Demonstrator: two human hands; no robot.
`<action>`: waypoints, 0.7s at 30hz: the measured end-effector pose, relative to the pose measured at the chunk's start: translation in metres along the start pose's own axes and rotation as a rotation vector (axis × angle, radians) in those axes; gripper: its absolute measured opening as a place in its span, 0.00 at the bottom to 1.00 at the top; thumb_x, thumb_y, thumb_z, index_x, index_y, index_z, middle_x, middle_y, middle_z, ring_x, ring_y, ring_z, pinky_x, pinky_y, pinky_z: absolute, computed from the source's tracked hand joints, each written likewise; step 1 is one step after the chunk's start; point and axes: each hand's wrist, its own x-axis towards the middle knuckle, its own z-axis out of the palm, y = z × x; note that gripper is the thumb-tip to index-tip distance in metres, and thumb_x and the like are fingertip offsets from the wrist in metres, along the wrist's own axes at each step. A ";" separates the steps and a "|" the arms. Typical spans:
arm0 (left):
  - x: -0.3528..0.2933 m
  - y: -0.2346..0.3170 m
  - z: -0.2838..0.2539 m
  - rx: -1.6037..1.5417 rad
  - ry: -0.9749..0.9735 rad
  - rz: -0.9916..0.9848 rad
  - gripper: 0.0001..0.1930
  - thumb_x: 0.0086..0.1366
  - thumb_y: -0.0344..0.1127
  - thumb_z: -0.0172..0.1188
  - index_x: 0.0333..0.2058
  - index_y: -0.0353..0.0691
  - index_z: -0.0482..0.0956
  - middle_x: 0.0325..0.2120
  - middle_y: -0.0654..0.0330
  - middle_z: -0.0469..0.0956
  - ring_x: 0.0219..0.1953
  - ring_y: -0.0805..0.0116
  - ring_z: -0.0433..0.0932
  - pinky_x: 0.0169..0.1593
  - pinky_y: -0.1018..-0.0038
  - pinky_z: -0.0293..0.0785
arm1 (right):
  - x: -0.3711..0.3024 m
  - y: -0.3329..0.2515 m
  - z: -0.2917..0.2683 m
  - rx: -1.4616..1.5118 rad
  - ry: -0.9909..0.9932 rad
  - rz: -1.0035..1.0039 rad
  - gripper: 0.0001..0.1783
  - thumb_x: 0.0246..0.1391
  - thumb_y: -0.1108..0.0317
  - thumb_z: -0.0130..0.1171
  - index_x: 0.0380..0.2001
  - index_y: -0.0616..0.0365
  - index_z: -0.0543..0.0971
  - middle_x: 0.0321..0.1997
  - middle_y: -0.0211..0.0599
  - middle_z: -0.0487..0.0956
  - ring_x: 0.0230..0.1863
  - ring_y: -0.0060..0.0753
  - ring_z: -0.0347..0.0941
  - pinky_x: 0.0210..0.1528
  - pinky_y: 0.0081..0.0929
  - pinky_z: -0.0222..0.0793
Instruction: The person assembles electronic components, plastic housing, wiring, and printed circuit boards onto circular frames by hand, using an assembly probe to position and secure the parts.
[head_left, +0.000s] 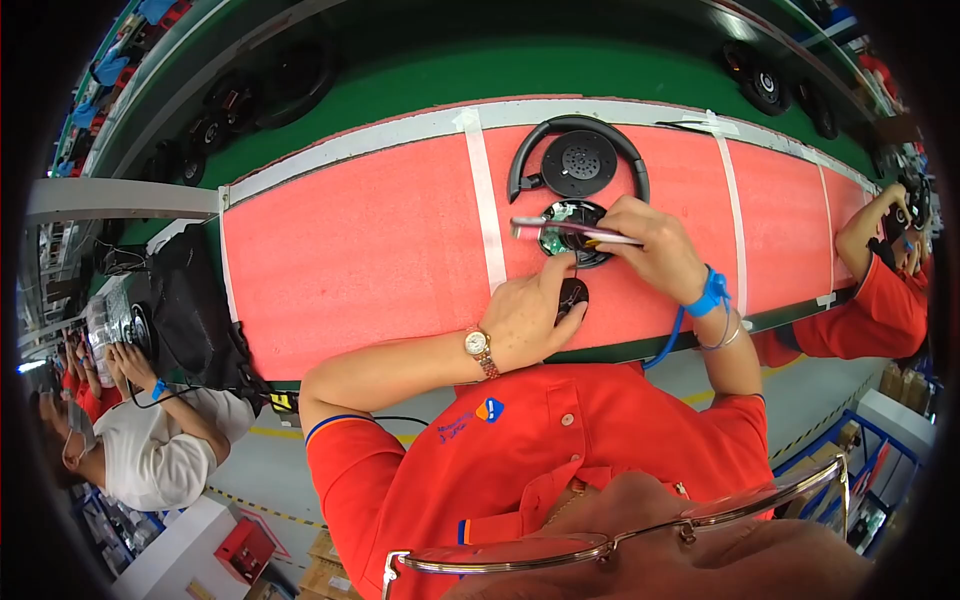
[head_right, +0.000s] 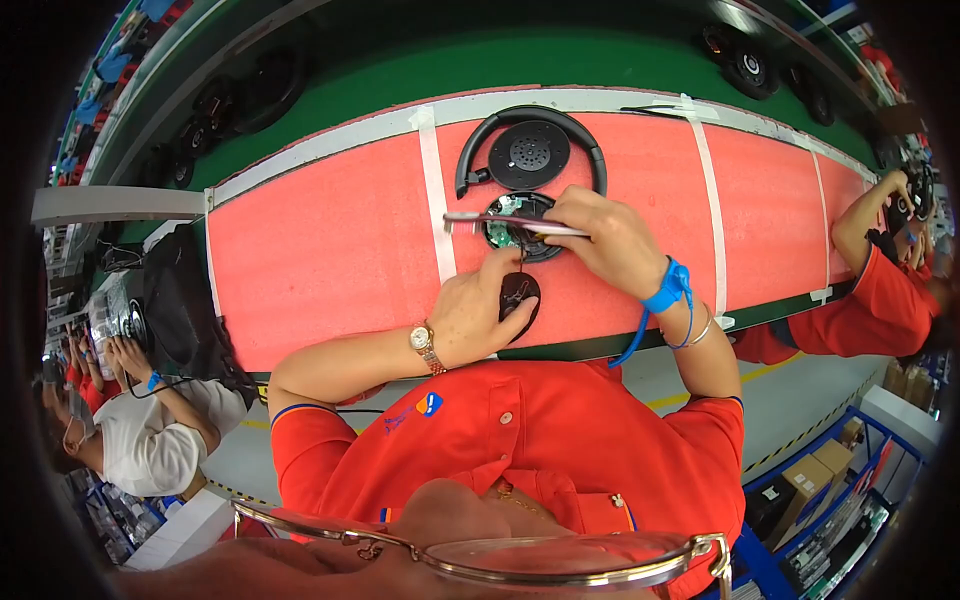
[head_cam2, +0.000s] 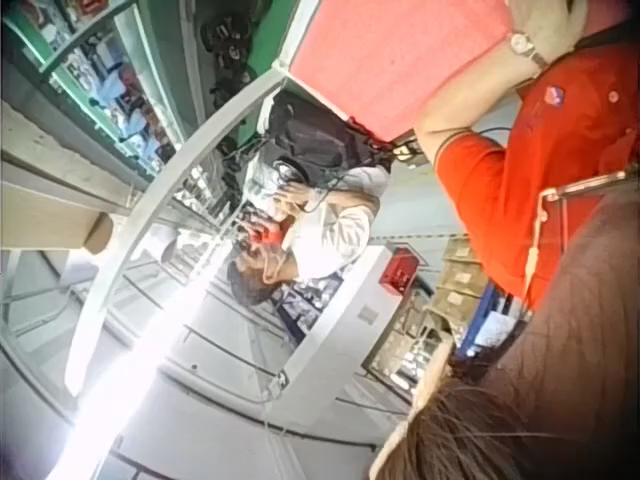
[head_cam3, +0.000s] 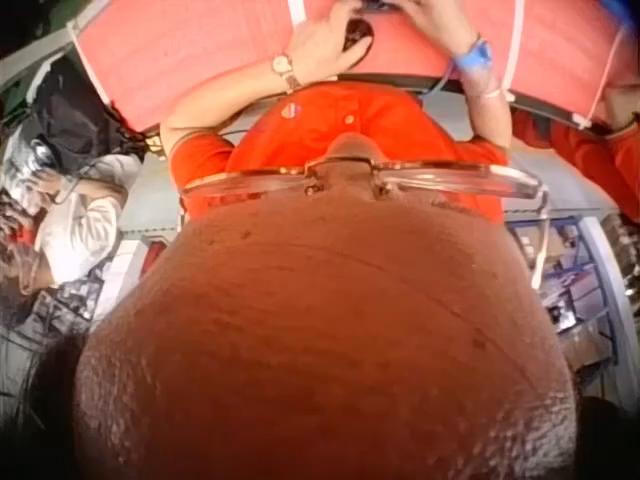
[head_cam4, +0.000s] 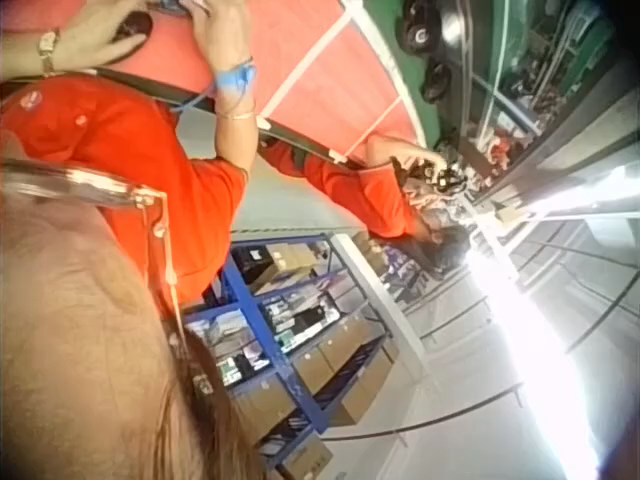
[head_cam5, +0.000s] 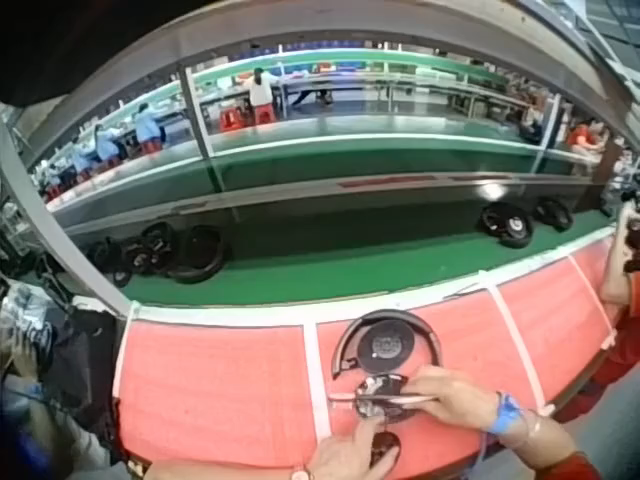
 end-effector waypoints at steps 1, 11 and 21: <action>-0.001 0.001 0.000 -0.046 0.050 -0.022 0.34 0.56 0.38 0.59 0.59 0.35 0.54 0.32 0.48 0.78 0.30 0.48 0.78 0.32 0.59 0.74 | 0.000 -0.002 0.000 -0.022 -0.023 -0.051 0.09 0.45 0.77 0.61 0.33 0.62 0.79 0.33 0.41 0.76 0.32 0.40 0.75 0.34 0.32 0.71; 0.007 0.002 -0.005 0.028 0.011 0.020 0.31 0.56 0.39 0.57 0.59 0.38 0.62 0.28 0.49 0.78 0.27 0.53 0.77 0.29 0.61 0.73 | -0.010 -0.013 -0.005 0.140 0.123 0.154 0.14 0.51 0.78 0.56 0.43 0.60 0.78 0.29 0.42 0.72 0.31 0.39 0.71 0.35 0.28 0.68; 0.011 0.008 -0.012 0.088 -0.029 0.001 0.29 0.54 0.38 0.58 0.55 0.36 0.66 0.23 0.52 0.77 0.24 0.54 0.78 0.26 0.62 0.73 | -0.049 -0.015 -0.009 -0.231 0.082 0.004 0.25 0.46 0.82 0.52 0.49 0.53 0.77 0.27 0.38 0.73 0.26 0.38 0.72 0.27 0.29 0.68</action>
